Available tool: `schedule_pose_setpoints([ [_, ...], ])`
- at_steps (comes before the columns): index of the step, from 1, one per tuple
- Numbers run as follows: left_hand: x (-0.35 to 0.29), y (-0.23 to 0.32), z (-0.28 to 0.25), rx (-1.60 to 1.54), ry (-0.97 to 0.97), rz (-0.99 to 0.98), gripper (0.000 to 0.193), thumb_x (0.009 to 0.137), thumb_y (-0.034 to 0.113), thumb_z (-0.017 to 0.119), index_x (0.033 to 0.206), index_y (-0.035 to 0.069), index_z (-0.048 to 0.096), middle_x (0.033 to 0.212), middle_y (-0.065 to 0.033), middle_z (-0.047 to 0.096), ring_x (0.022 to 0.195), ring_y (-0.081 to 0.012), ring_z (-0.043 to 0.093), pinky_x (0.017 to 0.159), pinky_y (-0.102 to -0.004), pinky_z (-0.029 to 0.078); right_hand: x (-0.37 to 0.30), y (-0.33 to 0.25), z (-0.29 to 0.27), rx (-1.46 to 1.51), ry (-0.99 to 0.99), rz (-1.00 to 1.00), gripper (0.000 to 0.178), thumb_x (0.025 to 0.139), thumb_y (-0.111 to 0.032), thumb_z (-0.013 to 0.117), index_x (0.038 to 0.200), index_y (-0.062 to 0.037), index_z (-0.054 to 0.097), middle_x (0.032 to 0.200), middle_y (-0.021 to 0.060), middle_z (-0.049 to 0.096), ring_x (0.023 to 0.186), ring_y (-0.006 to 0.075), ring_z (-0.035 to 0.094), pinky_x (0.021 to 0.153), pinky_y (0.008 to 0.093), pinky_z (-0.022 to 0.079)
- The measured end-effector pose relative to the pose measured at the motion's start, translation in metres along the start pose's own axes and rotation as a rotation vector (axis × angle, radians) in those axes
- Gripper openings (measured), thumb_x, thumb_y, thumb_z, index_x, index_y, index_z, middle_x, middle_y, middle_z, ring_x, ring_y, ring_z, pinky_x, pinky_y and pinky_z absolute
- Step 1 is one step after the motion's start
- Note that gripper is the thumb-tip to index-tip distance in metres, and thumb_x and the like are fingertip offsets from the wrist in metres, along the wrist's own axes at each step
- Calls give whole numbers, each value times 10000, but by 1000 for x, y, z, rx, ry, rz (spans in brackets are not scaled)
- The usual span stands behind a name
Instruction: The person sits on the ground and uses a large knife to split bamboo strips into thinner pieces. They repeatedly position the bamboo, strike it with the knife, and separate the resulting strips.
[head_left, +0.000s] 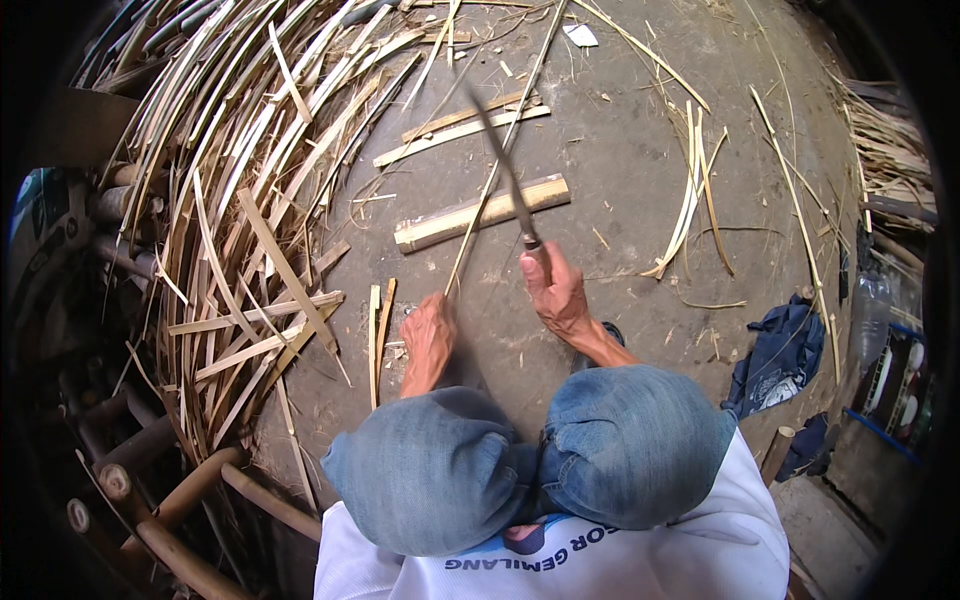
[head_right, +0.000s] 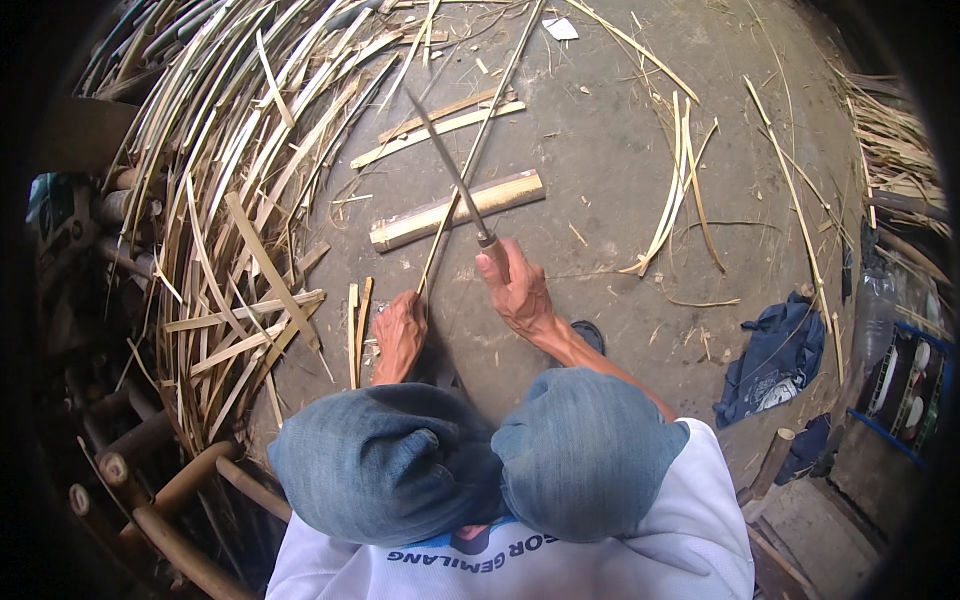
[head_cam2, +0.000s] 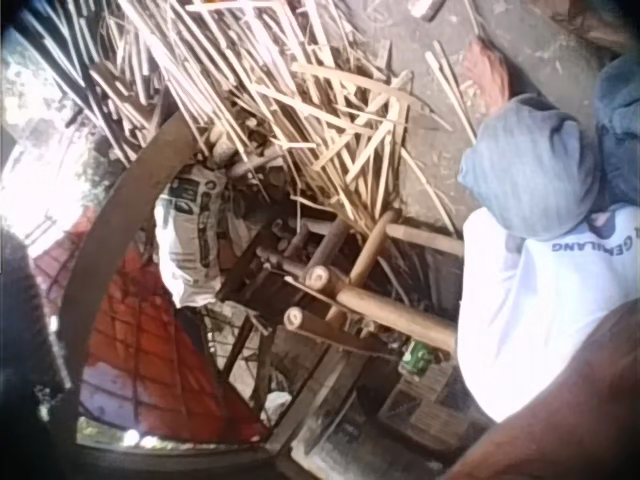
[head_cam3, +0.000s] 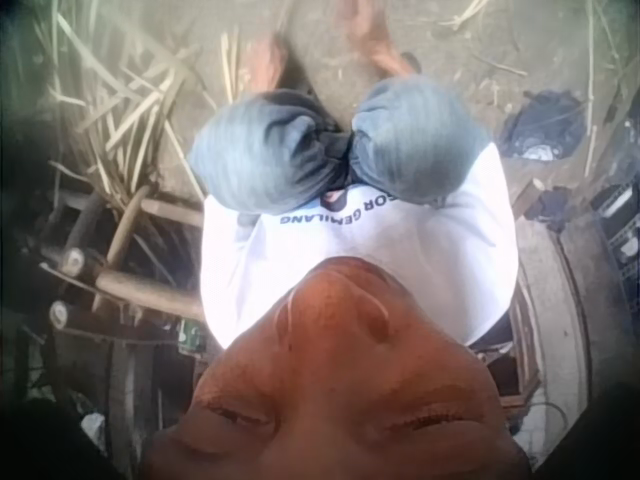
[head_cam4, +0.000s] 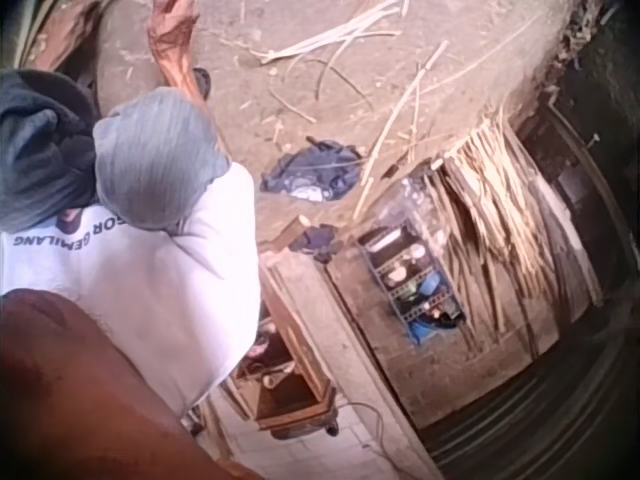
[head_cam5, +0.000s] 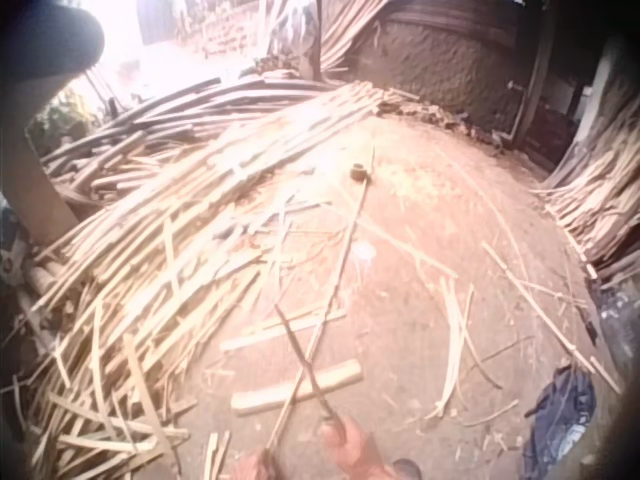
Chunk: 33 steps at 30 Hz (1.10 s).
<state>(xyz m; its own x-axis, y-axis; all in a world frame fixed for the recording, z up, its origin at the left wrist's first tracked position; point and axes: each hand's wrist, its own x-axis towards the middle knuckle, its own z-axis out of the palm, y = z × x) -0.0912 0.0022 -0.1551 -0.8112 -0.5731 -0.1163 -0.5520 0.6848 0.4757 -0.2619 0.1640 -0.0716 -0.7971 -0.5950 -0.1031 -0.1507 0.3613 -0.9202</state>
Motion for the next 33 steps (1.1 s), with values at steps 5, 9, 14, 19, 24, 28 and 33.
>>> schedule_pose_setpoints([
  [5, -7, 4, -7, 27, -42, -46, 177, 938, 211, 585, 854, 58, 622, 816, -194, 658, 743, -437, 638, 616, -528, 463, 12, 45, 12, -463, -202, 197, 381, 1019, -369, 546, 1076, 7, 519, 729, 211, 640, 672, 391, 686, 587, 463, 530],
  [9, 18, 12, -10, 38, -98, -52, 183, 937, 219, 583, 868, 58, 637, 819, -209, 665, 759, -445, 643, 640, -536, 474, 16, 75, 23, 110, -238, 464, 413, 1011, -409, 549, 1036, 3, 541, 706, 245, 604, 585, 394, 617, 562, 463, 488],
  [14, 1, 1, -11, 36, -91, -55, 199, 933, 233, 588, 882, 52, 655, 840, -214, 671, 773, -439, 651, 650, -526, 483, 7, 7, 4, -58, -36, 45, 425, 1021, -438, 528, 1014, -13, 532, 667, 153, 559, 569, 255, 595, 540, 393, 465],
  [19, 5, 5, -5, 42, -68, -37, 203, 931, 236, 593, 861, 53, 646, 801, -219, 667, 745, -445, 648, 636, -533, 479, 10, 19, -7, -61, 225, -317, 433, 1032, -445, 498, 1022, -13, 533, 710, 152, 606, 594, 324, 634, 547, 404, 478],
  [24, 4, 9, -4, 74, -173, -75, 194, 926, 231, 601, 870, 55, 661, 782, -230, 660, 740, -464, 640, 625, -546, 477, -9, 85, 15, -166, -153, 266, 476, 1023, -458, 494, 985, 13, 554, 762, 250, 578, 702, 398, 596, 677, 488, 469],
  [28, -3, -3, -2, 32, -97, -39, 170, 922, 212, 604, 891, 59, 673, 813, -229, 669, 757, -466, 642, 646, -544, 485, 12, 14, 1, -57, -101, 150, 486, 1023, -479, 491, 971, 2, 531, 657, 164, 519, 611, 273, 547, 612, 428, 464],
  [33, 4, 2, -5, 6, -81, -33, 165, 920, 210, 606, 900, 60, 673, 838, -230, 675, 777, -463, 646, 658, -546, 489, 8, -10, -19, -95, -30, -79, 485, 1035, -455, 461, 1050, 21, 559, 786, 257, 622, 706, 448, 619, 677, 518, 483],
])
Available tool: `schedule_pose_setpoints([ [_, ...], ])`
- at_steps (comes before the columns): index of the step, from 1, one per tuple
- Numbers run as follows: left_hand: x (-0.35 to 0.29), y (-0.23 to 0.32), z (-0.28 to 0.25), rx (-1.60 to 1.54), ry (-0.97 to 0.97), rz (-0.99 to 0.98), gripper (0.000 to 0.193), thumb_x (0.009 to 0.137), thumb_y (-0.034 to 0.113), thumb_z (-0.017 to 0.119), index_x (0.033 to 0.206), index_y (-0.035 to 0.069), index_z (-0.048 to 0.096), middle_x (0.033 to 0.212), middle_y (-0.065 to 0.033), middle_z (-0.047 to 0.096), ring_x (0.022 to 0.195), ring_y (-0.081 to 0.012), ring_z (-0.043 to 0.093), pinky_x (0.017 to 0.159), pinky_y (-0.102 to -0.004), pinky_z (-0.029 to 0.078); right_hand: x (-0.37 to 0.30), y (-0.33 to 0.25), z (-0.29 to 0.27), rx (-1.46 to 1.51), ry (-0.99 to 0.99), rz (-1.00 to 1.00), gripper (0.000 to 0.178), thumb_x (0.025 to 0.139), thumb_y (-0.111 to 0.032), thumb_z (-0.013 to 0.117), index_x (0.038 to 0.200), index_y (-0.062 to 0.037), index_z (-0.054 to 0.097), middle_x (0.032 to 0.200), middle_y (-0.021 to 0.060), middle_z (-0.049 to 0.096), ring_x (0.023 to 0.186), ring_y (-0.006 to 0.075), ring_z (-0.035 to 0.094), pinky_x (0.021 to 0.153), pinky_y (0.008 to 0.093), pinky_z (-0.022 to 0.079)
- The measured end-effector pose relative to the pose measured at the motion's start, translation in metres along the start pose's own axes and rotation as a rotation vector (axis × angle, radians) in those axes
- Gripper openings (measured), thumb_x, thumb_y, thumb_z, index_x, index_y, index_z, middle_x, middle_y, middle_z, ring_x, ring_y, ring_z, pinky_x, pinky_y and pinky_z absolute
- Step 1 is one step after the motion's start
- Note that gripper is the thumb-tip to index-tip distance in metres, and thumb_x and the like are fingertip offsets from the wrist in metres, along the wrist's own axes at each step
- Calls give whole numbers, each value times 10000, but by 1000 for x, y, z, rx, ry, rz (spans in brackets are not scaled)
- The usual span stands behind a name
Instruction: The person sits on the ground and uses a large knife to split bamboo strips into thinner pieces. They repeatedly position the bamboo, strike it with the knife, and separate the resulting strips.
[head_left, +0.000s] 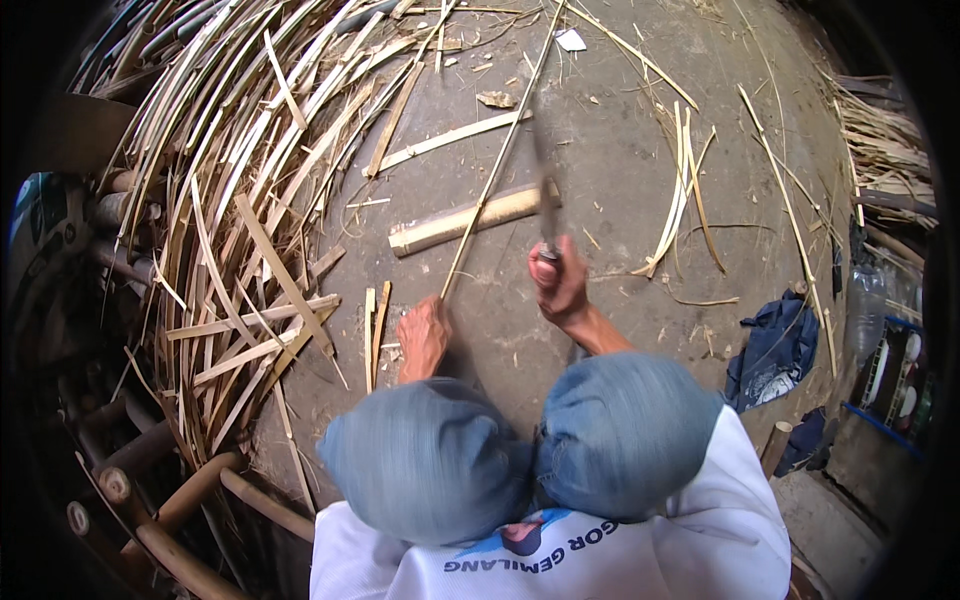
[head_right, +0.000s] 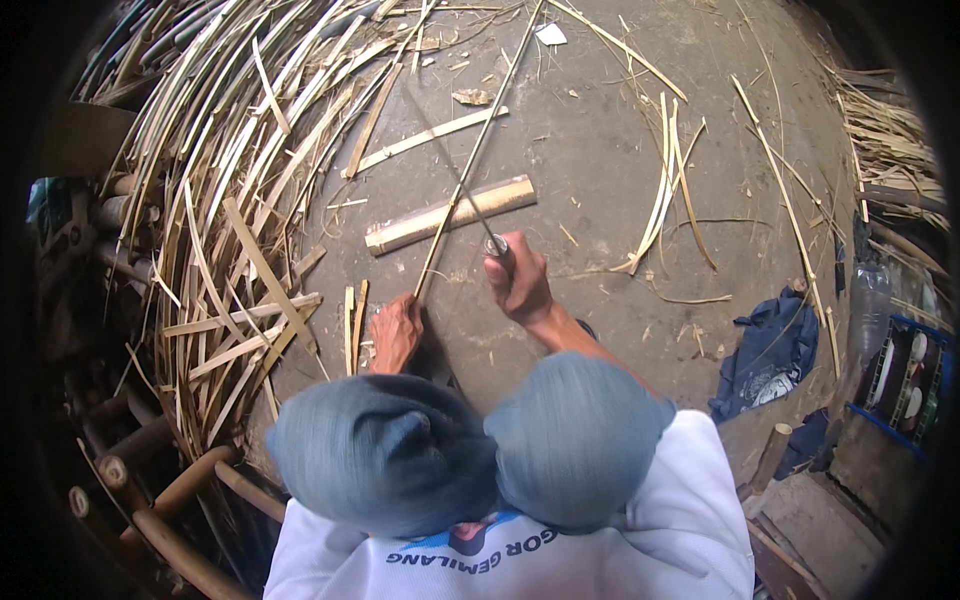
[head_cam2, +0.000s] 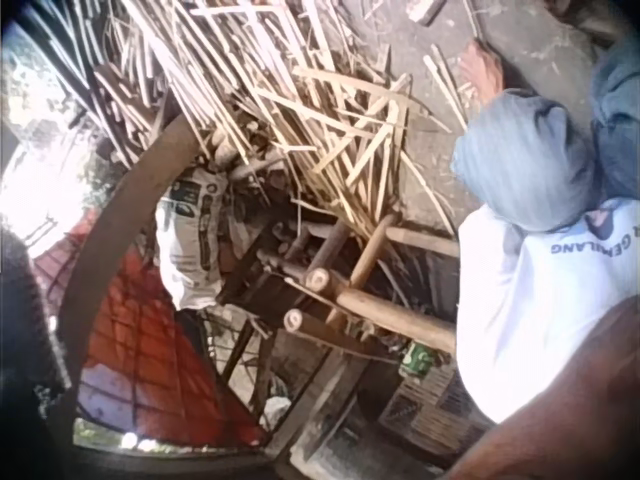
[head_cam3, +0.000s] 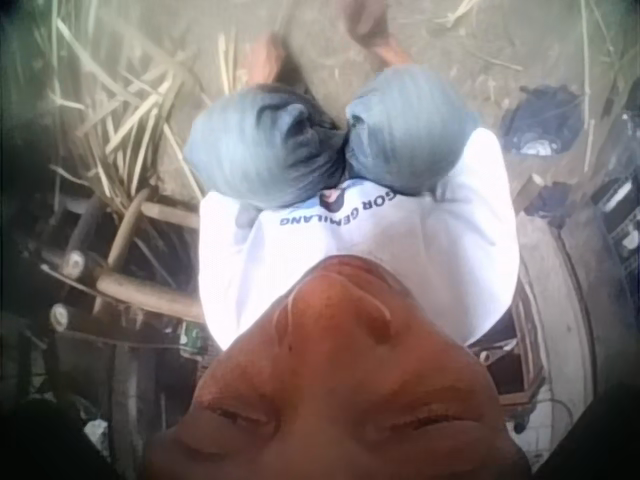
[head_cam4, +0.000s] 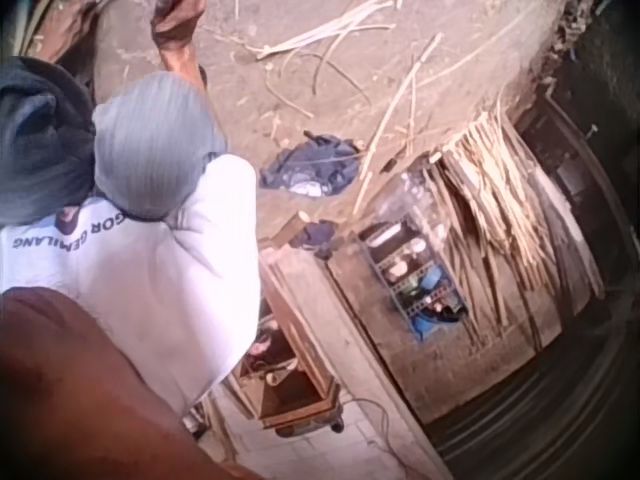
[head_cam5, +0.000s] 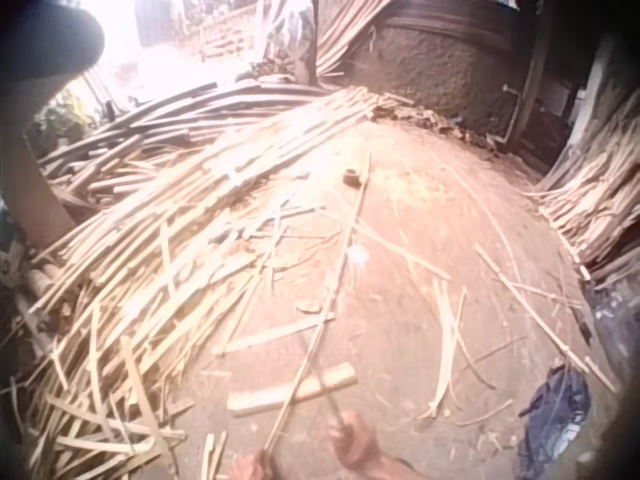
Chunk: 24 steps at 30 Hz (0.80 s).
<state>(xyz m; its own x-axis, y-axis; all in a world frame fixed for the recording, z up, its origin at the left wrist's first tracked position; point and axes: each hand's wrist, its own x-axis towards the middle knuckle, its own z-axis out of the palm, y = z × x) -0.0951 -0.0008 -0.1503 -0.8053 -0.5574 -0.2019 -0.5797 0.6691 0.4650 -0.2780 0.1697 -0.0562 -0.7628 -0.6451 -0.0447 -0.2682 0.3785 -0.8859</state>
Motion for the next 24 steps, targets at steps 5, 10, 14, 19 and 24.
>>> schedule_pose_setpoints([
  [5, 4, 12, 1, 37, -55, -19, 167, 917, 214, 608, 906, 64, 682, 825, -232, 678, 785, -455, 654, 663, -550, 488, -9, 76, 22, -192, -147, 308, 531, 1016, -490, 481, 1005, 36, 552, 758, 270, 591, 682, 446, 580, 667, 524, 460],
  [10, -6, -13, -5, 31, -2, -40, 179, 916, 216, 608, 877, 57, 682, 810, -231, 679, 794, -445, 659, 666, -542, 488, 8, 4, 20, 125, -42, 190, 558, 1018, -536, 448, 963, 13, 531, 717, 241, 564, 631, 388, 551, 625, 472, 454],
  [14, 1, 7, -7, 66, -77, -28, 192, 917, 236, 610, 895, 67, 699, 822, -222, 688, 796, -435, 664, 693, -530, 496, -7, 41, 15, -46, 93, 45, 542, 1030, -523, 426, 978, 9, 519, 729, 240, 599, 693, 438, 620, 643, 478, 467],
  [19, 8, 2, -6, 36, -55, -10, 229, 924, 275, 609, 983, 90, 732, 862, -220, 701, 808, -433, 668, 713, -517, 509, -12, 69, 25, -65, -131, 251, 568, 1019, -516, 457, 912, 35, 544, 702, 251, 552, 691, 441, 574, 681, 501, 456],
  [24, 2, -2, -11, -7, -86, -18, 232, 923, 272, 616, 955, 75, 734, 830, -229, 692, 787, -437, 670, 687, -515, 516, -13, 20, 11, 60, -20, 219, 543, 1020, -487, 481, 922, 43, 549, 752, 260, 555, 729, 406, 566, 709, 491, 457],
])
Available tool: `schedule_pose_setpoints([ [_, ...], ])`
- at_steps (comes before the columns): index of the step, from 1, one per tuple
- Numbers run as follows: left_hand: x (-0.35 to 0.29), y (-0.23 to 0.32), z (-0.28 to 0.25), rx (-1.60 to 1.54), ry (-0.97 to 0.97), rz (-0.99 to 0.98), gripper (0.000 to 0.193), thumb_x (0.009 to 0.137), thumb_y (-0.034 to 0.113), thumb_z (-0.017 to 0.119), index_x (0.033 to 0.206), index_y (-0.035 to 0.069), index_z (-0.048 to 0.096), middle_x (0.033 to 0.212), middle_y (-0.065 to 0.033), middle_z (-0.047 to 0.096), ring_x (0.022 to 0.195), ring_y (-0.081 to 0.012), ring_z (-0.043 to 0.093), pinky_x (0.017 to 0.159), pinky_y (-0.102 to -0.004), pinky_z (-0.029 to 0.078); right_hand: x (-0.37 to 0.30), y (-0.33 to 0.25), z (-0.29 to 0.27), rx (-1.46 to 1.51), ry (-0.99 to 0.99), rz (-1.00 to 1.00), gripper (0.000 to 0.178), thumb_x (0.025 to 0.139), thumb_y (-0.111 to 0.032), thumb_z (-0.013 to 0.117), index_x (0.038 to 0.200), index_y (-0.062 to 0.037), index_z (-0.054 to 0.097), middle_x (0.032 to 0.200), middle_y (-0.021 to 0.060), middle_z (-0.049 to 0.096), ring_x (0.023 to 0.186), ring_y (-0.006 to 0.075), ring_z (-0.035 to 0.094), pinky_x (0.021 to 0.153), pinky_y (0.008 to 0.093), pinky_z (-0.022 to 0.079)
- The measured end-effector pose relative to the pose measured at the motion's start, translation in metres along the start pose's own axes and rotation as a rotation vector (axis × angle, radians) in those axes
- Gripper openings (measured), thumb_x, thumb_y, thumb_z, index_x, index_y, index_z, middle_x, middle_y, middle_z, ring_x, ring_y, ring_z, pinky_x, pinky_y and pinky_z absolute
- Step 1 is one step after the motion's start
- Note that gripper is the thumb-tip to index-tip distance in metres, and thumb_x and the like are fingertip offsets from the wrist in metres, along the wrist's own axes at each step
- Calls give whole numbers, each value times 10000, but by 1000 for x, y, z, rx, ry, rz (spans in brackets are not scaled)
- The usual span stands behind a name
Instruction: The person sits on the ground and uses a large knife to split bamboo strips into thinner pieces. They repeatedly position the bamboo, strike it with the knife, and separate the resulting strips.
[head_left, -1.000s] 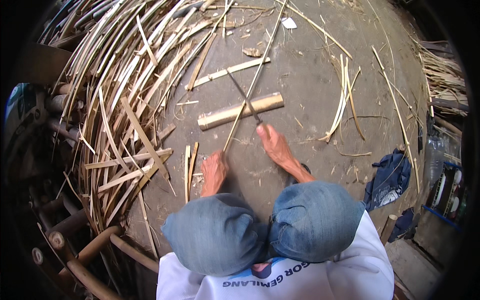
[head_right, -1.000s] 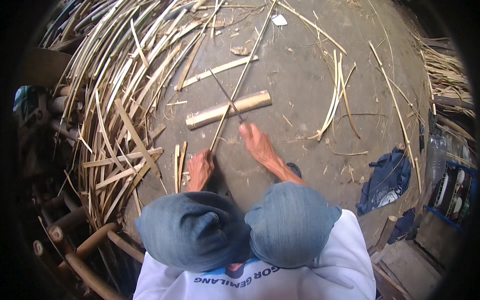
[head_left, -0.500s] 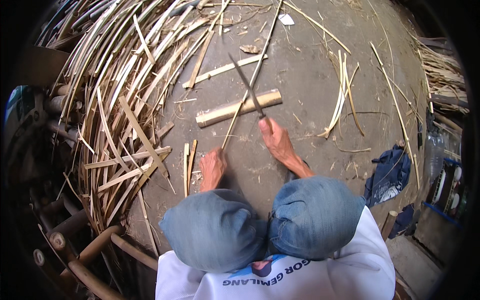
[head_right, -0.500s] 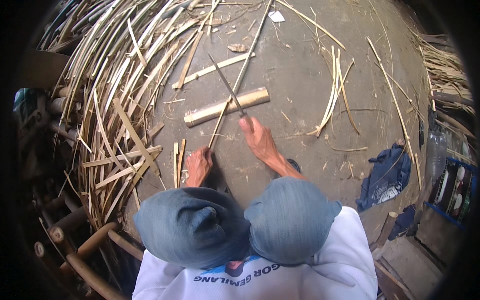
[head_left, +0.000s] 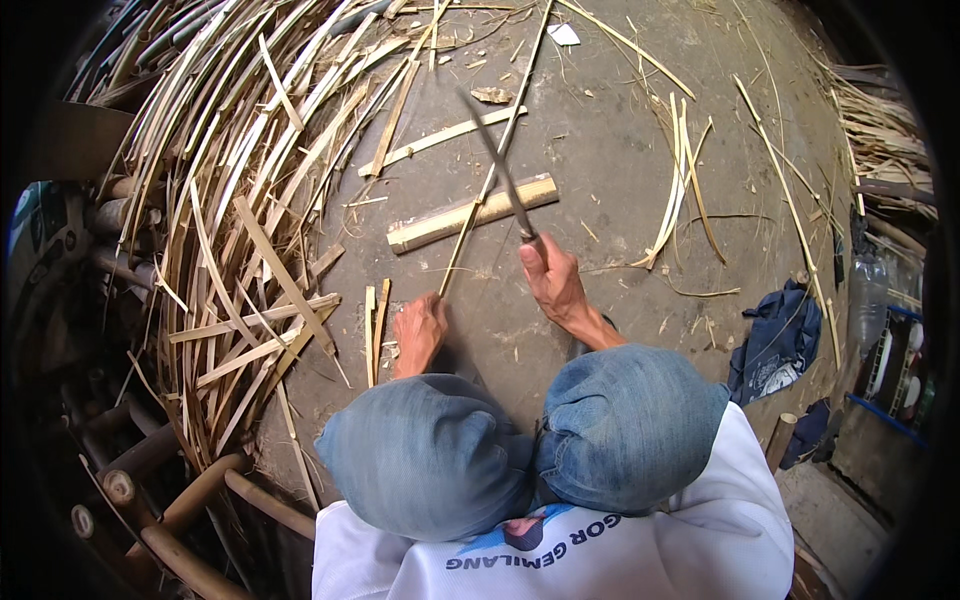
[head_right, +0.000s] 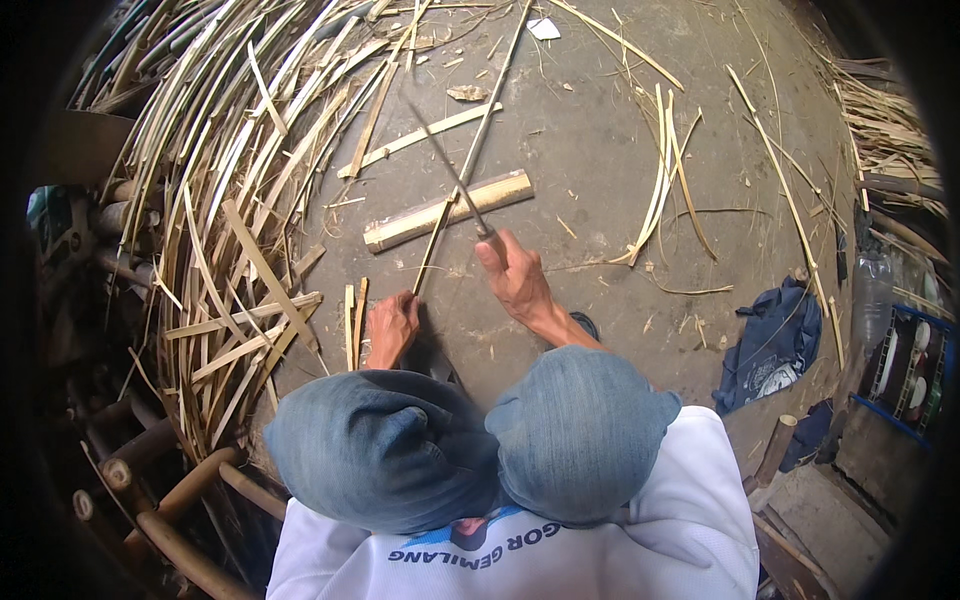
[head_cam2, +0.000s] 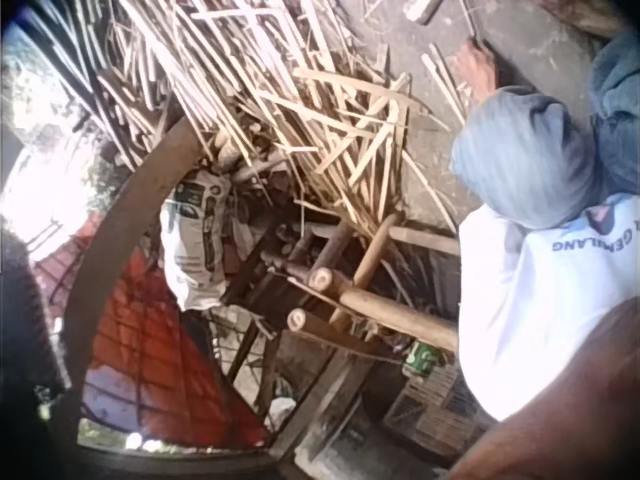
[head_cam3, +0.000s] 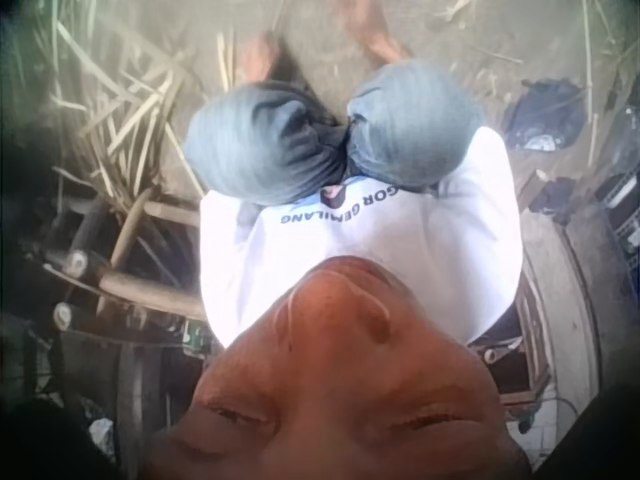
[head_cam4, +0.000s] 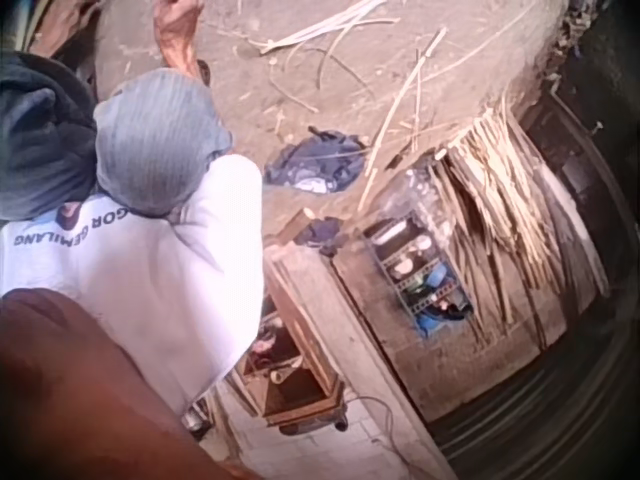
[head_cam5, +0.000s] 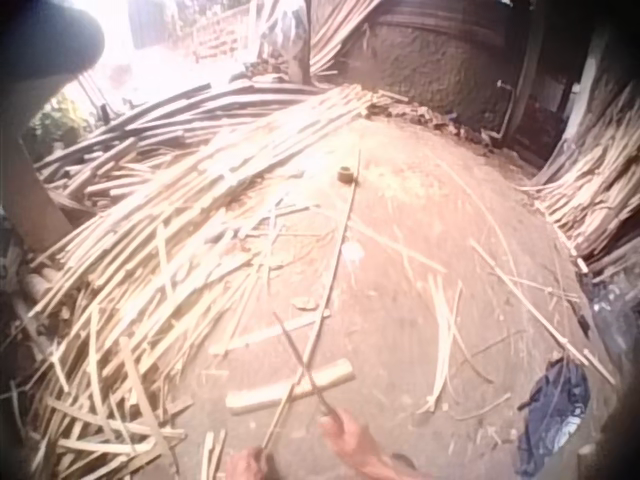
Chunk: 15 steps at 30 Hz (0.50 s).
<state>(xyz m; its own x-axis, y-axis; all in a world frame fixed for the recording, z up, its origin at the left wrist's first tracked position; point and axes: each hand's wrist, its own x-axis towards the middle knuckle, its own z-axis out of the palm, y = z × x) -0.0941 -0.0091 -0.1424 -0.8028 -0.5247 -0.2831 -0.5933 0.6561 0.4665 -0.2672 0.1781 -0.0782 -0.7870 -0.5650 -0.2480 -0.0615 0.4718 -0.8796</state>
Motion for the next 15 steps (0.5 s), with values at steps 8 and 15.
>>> schedule_pose_setpoints([
  [8, -8, 5, 6, 69, 22, -24, 174, 905, 212, 625, 882, 58, 701, 809, -238, 677, 773, -444, 663, 671, -522, 507, -3, 31, 1, -148, -99, 138, 510, 1023, -461, 489, 932, 35, 564, 750, 268, 594, 675, 380, 574, 672, 486, 466],
  [15, -4, 10, 8, 12, 73, 12, 169, 905, 204, 615, 874, 52, 683, 816, -236, 675, 779, -446, 658, 669, -523, 502, -6, 50, -2, -186, 0, 22, 578, 1009, -543, 486, 870, 15, 541, 661, 210, 558, 583, 292, 545, 573, 434, 454],
])
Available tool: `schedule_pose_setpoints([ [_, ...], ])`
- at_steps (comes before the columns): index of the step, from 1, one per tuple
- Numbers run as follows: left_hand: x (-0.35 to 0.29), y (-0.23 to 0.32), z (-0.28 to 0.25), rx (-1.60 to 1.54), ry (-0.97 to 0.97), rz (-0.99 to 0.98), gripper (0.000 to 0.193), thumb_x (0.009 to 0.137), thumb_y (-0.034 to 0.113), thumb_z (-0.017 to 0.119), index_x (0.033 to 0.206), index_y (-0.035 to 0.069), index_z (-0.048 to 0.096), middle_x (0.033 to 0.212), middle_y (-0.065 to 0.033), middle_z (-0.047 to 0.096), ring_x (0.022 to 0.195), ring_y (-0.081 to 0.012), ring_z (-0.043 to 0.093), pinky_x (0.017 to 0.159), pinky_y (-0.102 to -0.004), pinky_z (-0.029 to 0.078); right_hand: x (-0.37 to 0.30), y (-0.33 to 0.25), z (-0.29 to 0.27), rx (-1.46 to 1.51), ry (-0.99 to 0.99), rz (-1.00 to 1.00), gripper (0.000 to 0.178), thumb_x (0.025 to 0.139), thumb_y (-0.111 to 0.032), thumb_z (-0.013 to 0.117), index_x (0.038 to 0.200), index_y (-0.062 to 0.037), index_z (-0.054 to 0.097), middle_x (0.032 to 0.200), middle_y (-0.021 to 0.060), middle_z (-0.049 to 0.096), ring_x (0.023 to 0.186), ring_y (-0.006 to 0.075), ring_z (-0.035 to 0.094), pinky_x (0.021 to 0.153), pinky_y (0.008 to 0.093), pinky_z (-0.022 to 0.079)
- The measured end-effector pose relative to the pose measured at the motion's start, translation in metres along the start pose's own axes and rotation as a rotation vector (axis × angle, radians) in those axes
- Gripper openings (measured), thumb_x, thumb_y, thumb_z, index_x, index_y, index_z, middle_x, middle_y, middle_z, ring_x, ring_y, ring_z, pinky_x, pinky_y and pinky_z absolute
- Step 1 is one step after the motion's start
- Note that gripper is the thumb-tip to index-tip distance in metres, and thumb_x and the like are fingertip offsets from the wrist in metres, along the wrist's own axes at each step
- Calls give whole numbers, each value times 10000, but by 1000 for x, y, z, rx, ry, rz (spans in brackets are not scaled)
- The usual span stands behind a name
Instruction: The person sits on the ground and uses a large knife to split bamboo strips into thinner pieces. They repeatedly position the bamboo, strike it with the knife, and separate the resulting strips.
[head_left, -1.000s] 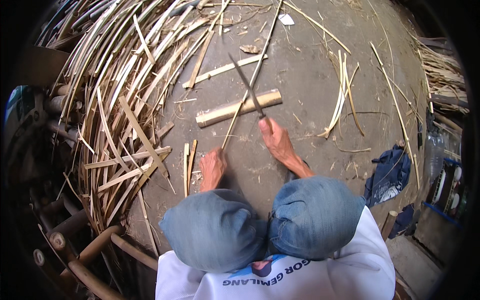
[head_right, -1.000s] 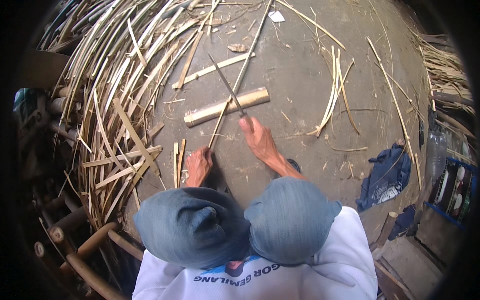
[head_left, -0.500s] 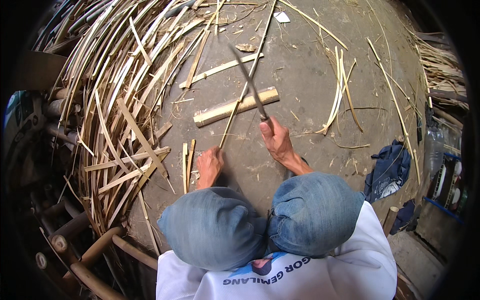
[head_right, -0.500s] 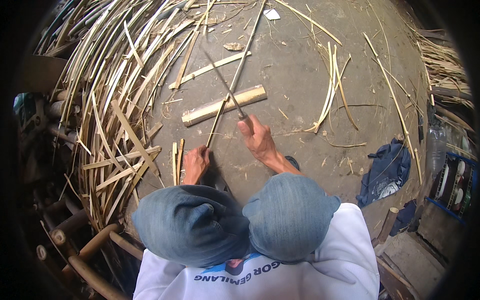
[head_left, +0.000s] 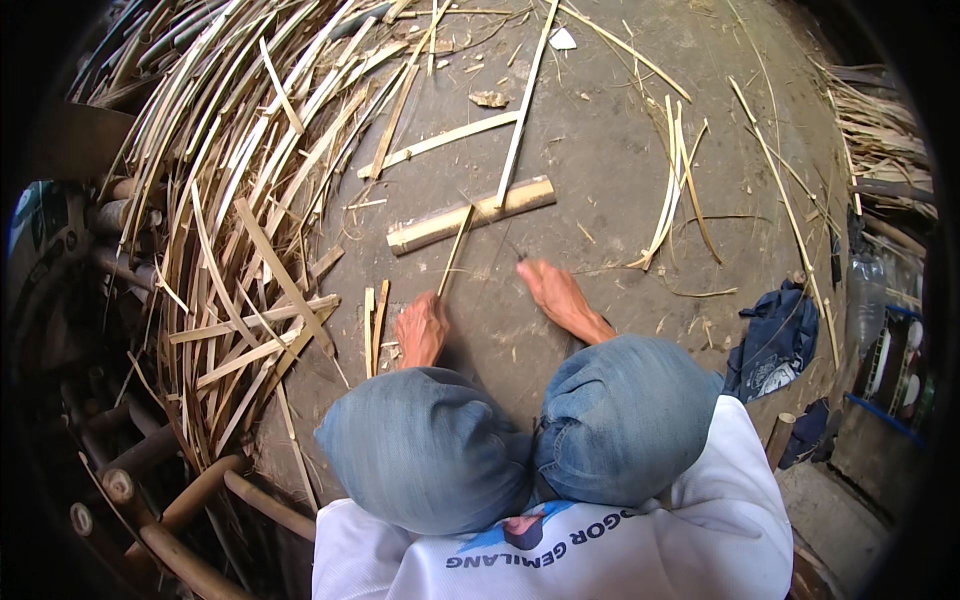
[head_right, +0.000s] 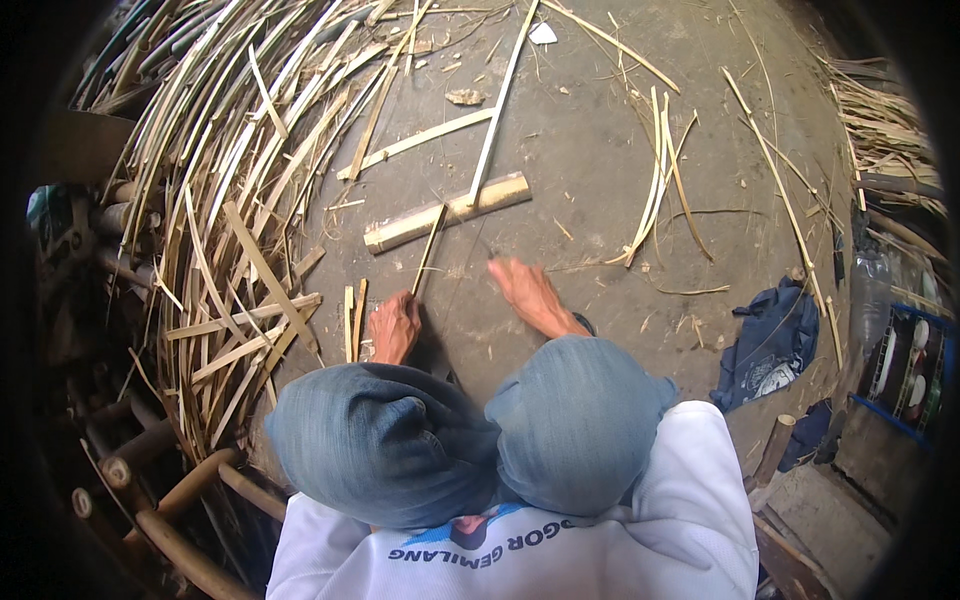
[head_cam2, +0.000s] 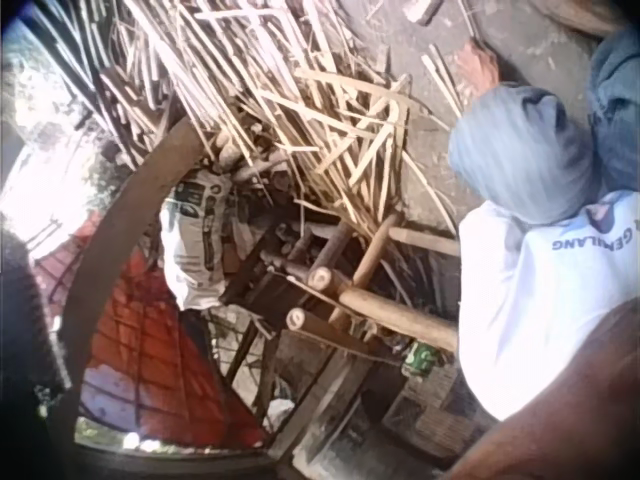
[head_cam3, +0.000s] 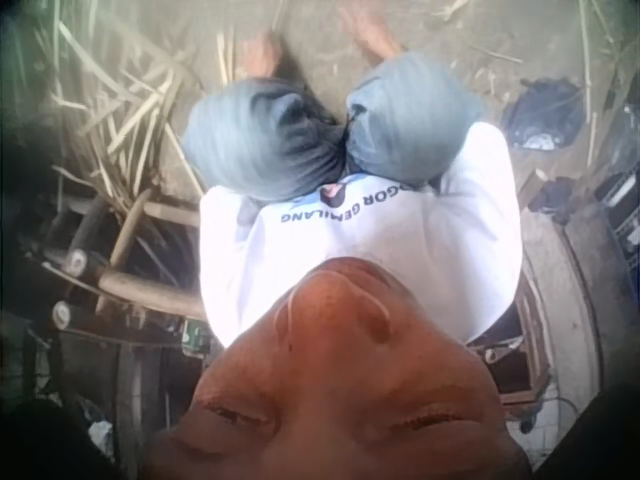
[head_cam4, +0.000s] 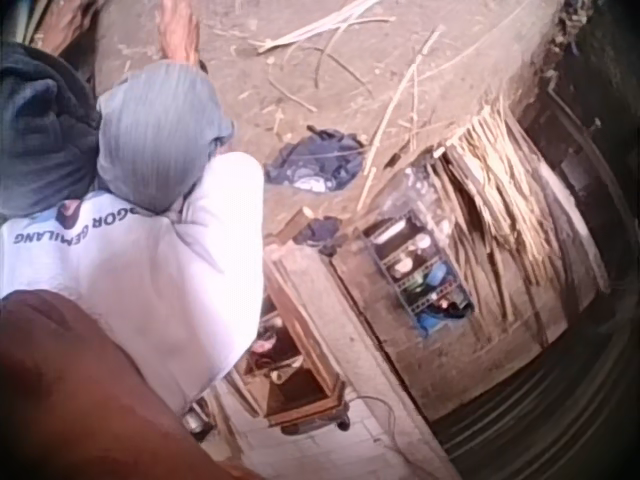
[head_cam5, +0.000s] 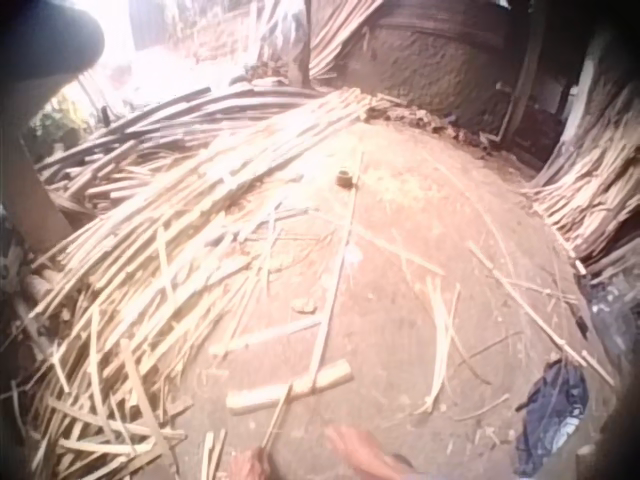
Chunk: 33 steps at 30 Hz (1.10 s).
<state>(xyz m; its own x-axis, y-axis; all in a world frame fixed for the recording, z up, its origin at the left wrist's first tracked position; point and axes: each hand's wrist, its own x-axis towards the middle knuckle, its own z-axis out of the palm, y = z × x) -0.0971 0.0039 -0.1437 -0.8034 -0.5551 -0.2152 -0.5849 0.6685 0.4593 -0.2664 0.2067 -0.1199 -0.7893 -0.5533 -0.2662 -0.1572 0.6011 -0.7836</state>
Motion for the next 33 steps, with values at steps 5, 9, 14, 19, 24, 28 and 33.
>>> schedule_pose_setpoints([
  [5, -3, -4, -4, 29, -16, -17, 167, 905, 200, 615, 869, 50, 680, 815, -235, 675, 779, -451, 653, 668, -525, 498, -1, -17, -2, 48, -101, 46, 588, 1019, -535, 469, 867, 28, 537, 657, 205, 550, 582, 286, 545, 574, 444, 466],
  [9, 0, 2, -9, 6, 17, 5, 169, 908, 198, 613, 866, 46, 675, 817, -241, 672, 778, -453, 651, 665, -532, 493, -4, -26, -7, 70, 3, -30, 608, 1017, -544, 456, 863, 37, 549, 667, 223, 552, 599, 297, 554, 582, 460, 465],
  [14, 1, -1, -3, 16, 38, 13, 170, 910, 192, 606, 864, 45, 678, 798, -244, 665, 752, -453, 651, 644, -532, 491, 4, 18, 11, -31, -147, 95, 619, 1014, -552, 453, 880, 42, 563, 678, 237, 560, 606, 307, 553, 582, 458, 464],
  [19, 0, -6, -4, 40, 13, 24, 168, 910, 191, 607, 879, 47, 690, 792, -238, 665, 747, -452, 650, 633, -521, 492, -4, -20, 0, 5, -86, 89, 607, 1004, -531, 478, 862, 49, 587, 743, 284, 617, 664, 394, 623, 614, 493, 466],
  [24, 15, -37, 20, -248, -69, 62, 243, 951, 269, 600, 944, 47, 698, 793, -162, 690, 717, -391, 672, 639, -499, 497, 2, 21, 4, -34, -122, 165, 543, 965, -497, 567, 872, 38, 576, 710, 262, 619, 660, 398, 639, 614, 495, 470],
  [28, 18, -56, -46, -594, -350, -288, 320, 954, 316, 625, 954, 6, 705, 812, -63, 669, 757, -168, 601, 702, -345, 482, 9, -22, 1, -19, -92, 89, 493, 936, -439, 631, 976, 52, 615, 721, 251, 635, 672, 413, 649, 643, 489, 486],
  [33, 29, -41, -61, -466, -337, -231, 362, 950, 357, 614, 952, 9, 714, 772, -87, 666, 718, -175, 590, 725, -342, 477, 29, -45, -22, -9, -30, 14, 457, 939, -392, 648, 1074, 44, 628, 813, 226, 669, 783, 395, 671, 730, 473, 517],
])
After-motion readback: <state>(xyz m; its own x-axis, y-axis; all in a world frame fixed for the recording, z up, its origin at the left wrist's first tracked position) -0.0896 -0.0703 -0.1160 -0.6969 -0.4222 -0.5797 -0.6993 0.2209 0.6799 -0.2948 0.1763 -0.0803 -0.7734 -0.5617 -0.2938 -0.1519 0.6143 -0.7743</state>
